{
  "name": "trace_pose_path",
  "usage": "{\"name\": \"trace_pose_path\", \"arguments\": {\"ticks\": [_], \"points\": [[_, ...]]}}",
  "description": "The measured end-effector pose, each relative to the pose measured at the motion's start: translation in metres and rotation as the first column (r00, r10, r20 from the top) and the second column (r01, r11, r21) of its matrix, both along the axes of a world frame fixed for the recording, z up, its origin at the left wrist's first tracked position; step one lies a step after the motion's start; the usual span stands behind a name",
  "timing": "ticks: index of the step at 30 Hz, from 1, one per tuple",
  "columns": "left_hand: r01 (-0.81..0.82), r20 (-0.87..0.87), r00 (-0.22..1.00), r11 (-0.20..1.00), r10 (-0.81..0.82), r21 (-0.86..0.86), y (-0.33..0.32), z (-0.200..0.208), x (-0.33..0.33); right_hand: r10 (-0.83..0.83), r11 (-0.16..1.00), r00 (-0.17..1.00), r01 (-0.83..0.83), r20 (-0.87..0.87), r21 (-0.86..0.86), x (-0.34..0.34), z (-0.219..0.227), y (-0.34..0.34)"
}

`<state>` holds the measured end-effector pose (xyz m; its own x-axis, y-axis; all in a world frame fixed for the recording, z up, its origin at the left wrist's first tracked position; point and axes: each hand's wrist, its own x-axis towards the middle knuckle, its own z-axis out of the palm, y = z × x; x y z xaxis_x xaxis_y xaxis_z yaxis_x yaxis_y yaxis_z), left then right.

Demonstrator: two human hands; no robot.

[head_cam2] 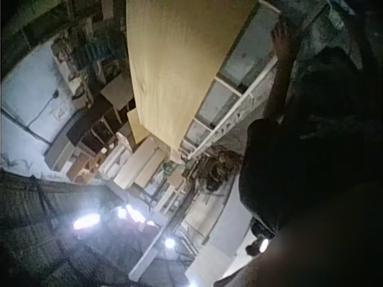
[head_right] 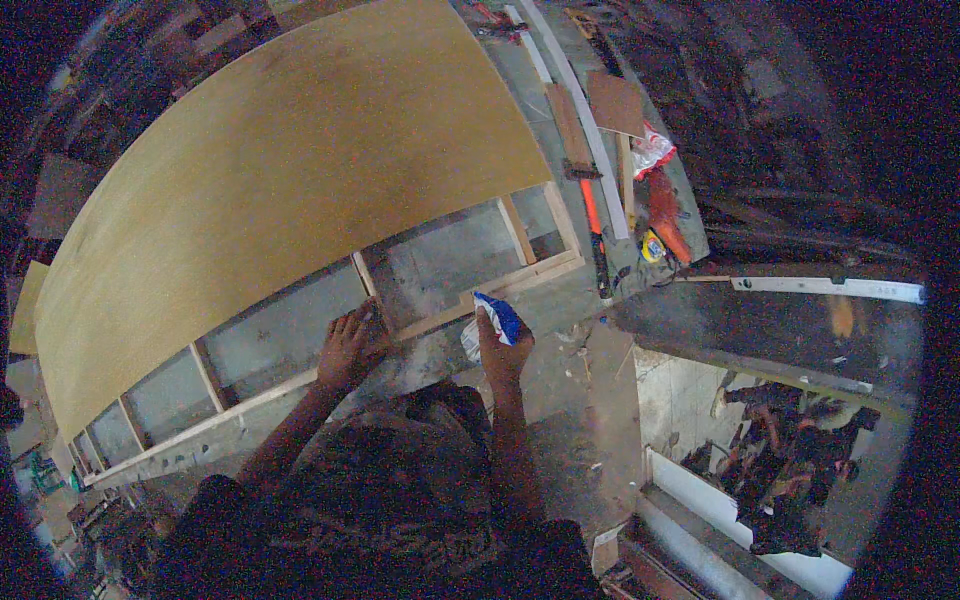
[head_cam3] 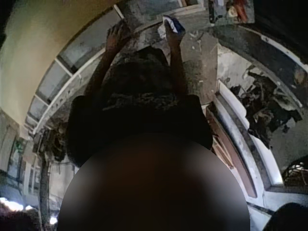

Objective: The person applies adhesive from a tube along the joints of a wooden frame, then positions and presses a large plywood panel onto the frame to bond it. The person works in a workshop with tools and materials visible.

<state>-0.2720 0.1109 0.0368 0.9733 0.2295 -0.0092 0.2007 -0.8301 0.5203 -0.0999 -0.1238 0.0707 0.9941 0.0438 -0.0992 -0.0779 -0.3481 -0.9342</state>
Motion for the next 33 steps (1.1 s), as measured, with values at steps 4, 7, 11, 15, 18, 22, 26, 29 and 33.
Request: {"name": "trace_pose_path", "arguments": {"ticks": [4,7,11,15,18,22,26,29,33], "points": [[0.059,0.038,0.997,0.996,-0.061,0.068,0.003,-0.004,-0.004,0.073,0.997,0.997,-0.073,0.007,-0.041,0.001,0.012,0.008],[0.079,0.036,0.996,0.996,-0.080,0.032,0.004,-0.006,-0.005,0.045,0.989,0.999,-0.045,0.000,-0.143,0.001,0.015,0.014],[0.077,0.150,0.985,0.996,-0.084,0.050,0.002,-0.009,-0.006,0.095,0.990,0.993,-0.087,0.070,-0.106,0.001,0.015,0.015],[0.082,0.192,0.977,0.995,-0.092,0.062,-0.001,-0.011,-0.007,0.058,0.982,0.998,-0.056,0.006,-0.181,0.004,0.010,0.010],[0.125,0.211,0.967,0.988,-0.143,0.094,-0.001,-0.012,-0.010,0.082,0.987,0.995,-0.075,0.050,-0.141,0.009,0.005,0.006],[0.192,0.225,0.944,0.957,-0.241,0.219,0.002,-0.012,-0.012,0.096,0.966,0.995,-0.087,0.029,-0.245,0.015,0.001,0.001],[0.197,0.286,0.925,0.959,-0.250,0.203,0.002,-0.007,-0.013,0.102,0.984,0.994,-0.096,0.028,-0.153,0.020,0.005,-0.002],[0.203,0.320,0.915,0.966,-0.244,0.158,0.001,-0.004,-0.012,0.084,0.968,0.996,-0.078,0.016,-0.239,0.025,0.011,-0.001],[0.180,0.342,0.912,0.971,-0.224,0.157,0.001,-0.003,-0.009,0.140,0.960,0.988,-0.118,0.071,-0.252,0.030,0.014,-0.003]]}}
